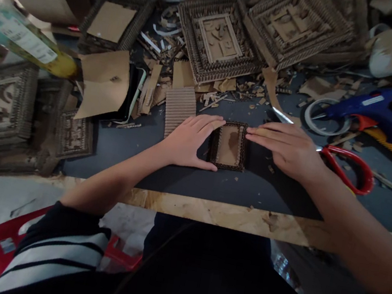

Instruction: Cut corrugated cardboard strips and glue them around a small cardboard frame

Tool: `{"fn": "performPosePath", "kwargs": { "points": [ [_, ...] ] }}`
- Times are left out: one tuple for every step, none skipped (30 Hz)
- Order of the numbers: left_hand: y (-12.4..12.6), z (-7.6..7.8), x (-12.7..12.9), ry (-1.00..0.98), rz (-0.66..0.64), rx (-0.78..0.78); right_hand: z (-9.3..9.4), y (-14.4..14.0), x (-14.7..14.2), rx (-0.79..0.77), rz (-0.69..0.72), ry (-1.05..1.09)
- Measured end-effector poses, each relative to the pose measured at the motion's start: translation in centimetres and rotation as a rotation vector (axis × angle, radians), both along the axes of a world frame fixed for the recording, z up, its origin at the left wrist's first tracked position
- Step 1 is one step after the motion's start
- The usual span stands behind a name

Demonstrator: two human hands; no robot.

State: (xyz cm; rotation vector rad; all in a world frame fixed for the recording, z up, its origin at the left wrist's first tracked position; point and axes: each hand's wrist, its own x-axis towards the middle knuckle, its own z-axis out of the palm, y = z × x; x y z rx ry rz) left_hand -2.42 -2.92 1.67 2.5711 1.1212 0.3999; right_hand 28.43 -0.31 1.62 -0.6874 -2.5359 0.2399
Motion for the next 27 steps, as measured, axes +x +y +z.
{"fn": "performPosePath", "kwargs": {
  "points": [
    [0.0, 0.0, 0.0, -0.009, -0.003, 0.002, 0.0, 0.1, 0.0, 0.026, 0.002, -0.02],
    [0.0, 0.0, 0.0, -0.016, -0.005, 0.005, 0.0, 0.1, 0.0, 0.046, 0.01, -0.057],
    [0.0, 0.0, -0.1, -0.02, -0.007, 0.007, 0.0, 0.1, 0.0, 0.059, 0.019, -0.102],
    [0.0, -0.1, -0.1, -0.02, -0.009, 0.01, 0.0, 0.1, 0.0, 0.065, 0.025, -0.149],
    [0.0, -0.1, -0.1, -0.015, -0.01, 0.011, 0.1, 0.2, -0.1, 0.062, 0.03, -0.194],
    [0.1, 0.0, -0.1, -0.007, -0.01, 0.012, 0.1, 0.2, -0.2, 0.054, 0.032, -0.228],
    [0.1, 0.0, -0.1, 0.002, -0.009, 0.012, 0.1, 0.3, -0.2, 0.045, 0.03, -0.252],
    [0.1, 0.0, -0.1, 0.012, -0.007, 0.011, 0.0, 0.3, -0.3, 0.042, 0.027, -0.263],
    [0.1, 0.1, -0.1, 0.02, -0.005, 0.01, 0.0, 0.4, -0.3, 0.045, 0.024, -0.264],
    [0.1, 0.2, -0.1, 0.026, -0.004, 0.009, 0.0, 0.4, -0.3, 0.055, 0.021, -0.256],
    [0.1, 0.2, -0.1, 0.03, -0.005, 0.006, -0.1, 0.4, -0.4, 0.07, 0.018, -0.242],
    [0.1, 0.2, -0.1, 0.031, -0.006, 0.003, -0.1, 0.4, -0.4, 0.088, 0.016, -0.226],
    [0.1, 0.3, -0.1, 0.03, -0.008, -0.001, -0.2, 0.3, -0.4, 0.109, 0.013, -0.211],
    [0.1, 0.3, -0.1, 0.029, -0.007, -0.007, -0.2, 0.2, -0.5, 0.129, 0.01, -0.195],
    [0.2, 0.3, -0.2, 0.027, -0.003, -0.013, -0.2, 0.0, -0.6, 0.147, 0.003, -0.185],
    [0.2, 0.3, -0.2, 0.025, 0.004, -0.019, -0.2, -0.2, -0.6, 0.165, -0.005, -0.178],
    [0.2, 0.3, -0.3, 0.023, 0.013, -0.023, -0.2, -0.4, -0.7, 0.181, -0.014, -0.176],
    [0.2, 0.3, -0.4, 0.021, 0.022, -0.024, -0.2, -0.5, -0.7, 0.196, -0.02, -0.175],
    [0.2, 0.2, -0.4, 0.019, 0.032, -0.022, -0.2, -0.6, -0.7, 0.207, -0.028, -0.178],
    [0.2, 0.2, -0.4, 0.017, 0.039, -0.016, -0.2, -0.7, -0.7, 0.212, -0.039, -0.182],
    [0.2, 0.1, -0.4, 0.017, 0.041, -0.001, -0.3, -0.8, -0.6, 0.214, -0.06, -0.181],
    [0.1, 0.1, -0.3, 0.019, 0.036, 0.022, -0.3, -0.9, -0.5, 0.21, -0.095, -0.169],
    [-0.1, 0.1, -0.2, 0.025, 0.022, 0.051, -0.2, -0.9, -0.3, 0.201, -0.138, -0.149],
    [-0.2, 0.1, 0.0, 0.035, 0.004, 0.082, -0.2, -1.0, -0.2, 0.187, -0.18, -0.125],
    [-0.4, 0.2, 0.1, 0.046, -0.014, 0.109, -0.2, -1.1, -0.1, 0.173, -0.211, -0.1],
    [-0.5, 0.3, 0.2, 0.057, -0.029, 0.132, -0.1, -1.2, 0.0, 0.162, -0.219, -0.075],
    [-0.6, 0.4, 0.3, 0.067, -0.038, 0.147, 0.0, -1.3, 0.0, 0.15, -0.199, -0.061]
  ]
}}
